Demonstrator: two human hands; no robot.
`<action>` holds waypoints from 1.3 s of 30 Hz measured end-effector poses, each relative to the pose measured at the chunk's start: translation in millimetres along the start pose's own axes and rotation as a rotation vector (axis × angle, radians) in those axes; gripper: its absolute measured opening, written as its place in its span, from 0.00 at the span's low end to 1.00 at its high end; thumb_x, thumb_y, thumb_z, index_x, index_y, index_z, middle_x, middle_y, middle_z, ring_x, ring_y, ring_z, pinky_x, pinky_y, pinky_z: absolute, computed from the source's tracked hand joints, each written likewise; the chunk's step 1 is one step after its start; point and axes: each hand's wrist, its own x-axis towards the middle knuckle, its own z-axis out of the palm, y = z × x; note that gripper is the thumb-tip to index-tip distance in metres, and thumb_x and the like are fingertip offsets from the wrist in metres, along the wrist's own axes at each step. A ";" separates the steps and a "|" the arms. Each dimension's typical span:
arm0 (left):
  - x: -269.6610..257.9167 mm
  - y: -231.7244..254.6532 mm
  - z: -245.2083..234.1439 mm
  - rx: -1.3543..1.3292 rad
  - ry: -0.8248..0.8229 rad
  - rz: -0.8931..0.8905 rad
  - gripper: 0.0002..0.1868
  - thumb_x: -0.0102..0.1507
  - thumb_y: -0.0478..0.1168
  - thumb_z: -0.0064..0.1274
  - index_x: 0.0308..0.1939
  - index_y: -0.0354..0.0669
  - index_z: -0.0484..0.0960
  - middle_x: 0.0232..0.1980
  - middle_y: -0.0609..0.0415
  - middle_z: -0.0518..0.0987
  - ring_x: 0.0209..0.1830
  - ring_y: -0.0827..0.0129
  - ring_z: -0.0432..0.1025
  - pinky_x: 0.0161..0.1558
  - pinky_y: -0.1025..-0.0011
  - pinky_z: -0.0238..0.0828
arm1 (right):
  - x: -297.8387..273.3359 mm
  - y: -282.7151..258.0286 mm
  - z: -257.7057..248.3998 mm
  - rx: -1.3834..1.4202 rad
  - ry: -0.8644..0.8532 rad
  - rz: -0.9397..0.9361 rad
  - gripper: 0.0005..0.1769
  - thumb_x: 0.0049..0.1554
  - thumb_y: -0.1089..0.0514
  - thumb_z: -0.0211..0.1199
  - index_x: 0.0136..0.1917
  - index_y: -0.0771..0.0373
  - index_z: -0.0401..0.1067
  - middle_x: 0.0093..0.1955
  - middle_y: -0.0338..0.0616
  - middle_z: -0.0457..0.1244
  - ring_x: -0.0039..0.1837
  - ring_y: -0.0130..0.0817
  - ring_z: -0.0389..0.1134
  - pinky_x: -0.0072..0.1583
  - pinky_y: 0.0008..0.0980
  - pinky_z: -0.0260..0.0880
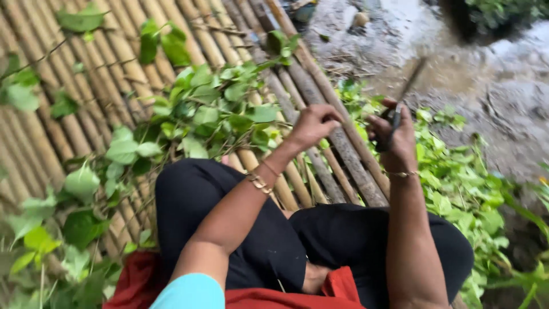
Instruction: Trimming leaves and side branches from plant stems using scissors for propagation
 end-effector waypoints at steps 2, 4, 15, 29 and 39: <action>-2.1 -3.2 15.4 0.066 -0.105 -0.109 0.08 0.56 0.38 0.63 0.38 0.55 0.89 0.34 0.52 0.86 0.40 0.60 0.82 0.46 0.62 0.79 | -1.5 2.4 -2.1 0.009 0.084 -0.085 0.28 0.55 0.71 0.71 0.66 0.65 0.65 0.40 0.51 0.61 0.38 0.34 0.69 0.37 0.24 0.71; -1.0 3.8 10.8 0.093 -0.087 -0.138 0.06 0.56 0.41 0.63 0.36 0.57 0.89 0.31 0.56 0.85 0.36 0.65 0.81 0.44 0.65 0.79 | -3.4 1.8 1.2 0.002 0.072 -0.104 0.27 0.54 0.71 0.71 0.65 0.64 0.66 0.40 0.49 0.60 0.38 0.35 0.68 0.37 0.25 0.71; 27.6 -25.5 -117.7 1.300 0.193 -0.515 0.19 0.60 0.35 0.57 0.56 0.37 0.82 0.51 0.40 0.76 0.46 0.53 0.67 0.39 0.59 0.75 | 15.4 -10.4 -41.9 -0.097 0.448 -0.272 0.21 0.65 0.75 0.63 0.62 0.51 0.66 0.41 0.36 0.67 0.40 0.22 0.67 0.37 0.19 0.71; 21.2 -130.6 -146.3 1.336 -0.173 -0.930 0.29 0.68 0.43 0.39 0.72 0.36 0.64 0.65 0.45 0.78 0.71 0.47 0.59 0.65 0.38 0.44 | 8.9 -2.5 -28.8 -0.179 0.340 -0.241 0.32 0.59 0.59 0.76 0.70 0.54 0.62 0.54 0.46 0.69 0.53 0.24 0.72 0.45 0.11 0.71; 0.4 57.9 -94.4 -0.028 -0.201 -0.297 0.21 0.66 0.26 0.47 0.62 0.36 0.67 0.31 0.44 0.81 0.18 0.69 0.74 0.18 0.80 0.74 | -9.4 -25.3 23.4 0.119 0.044 -0.026 0.33 0.54 0.62 0.71 0.69 0.61 0.61 0.48 0.55 0.70 0.44 0.31 0.75 0.39 0.16 0.73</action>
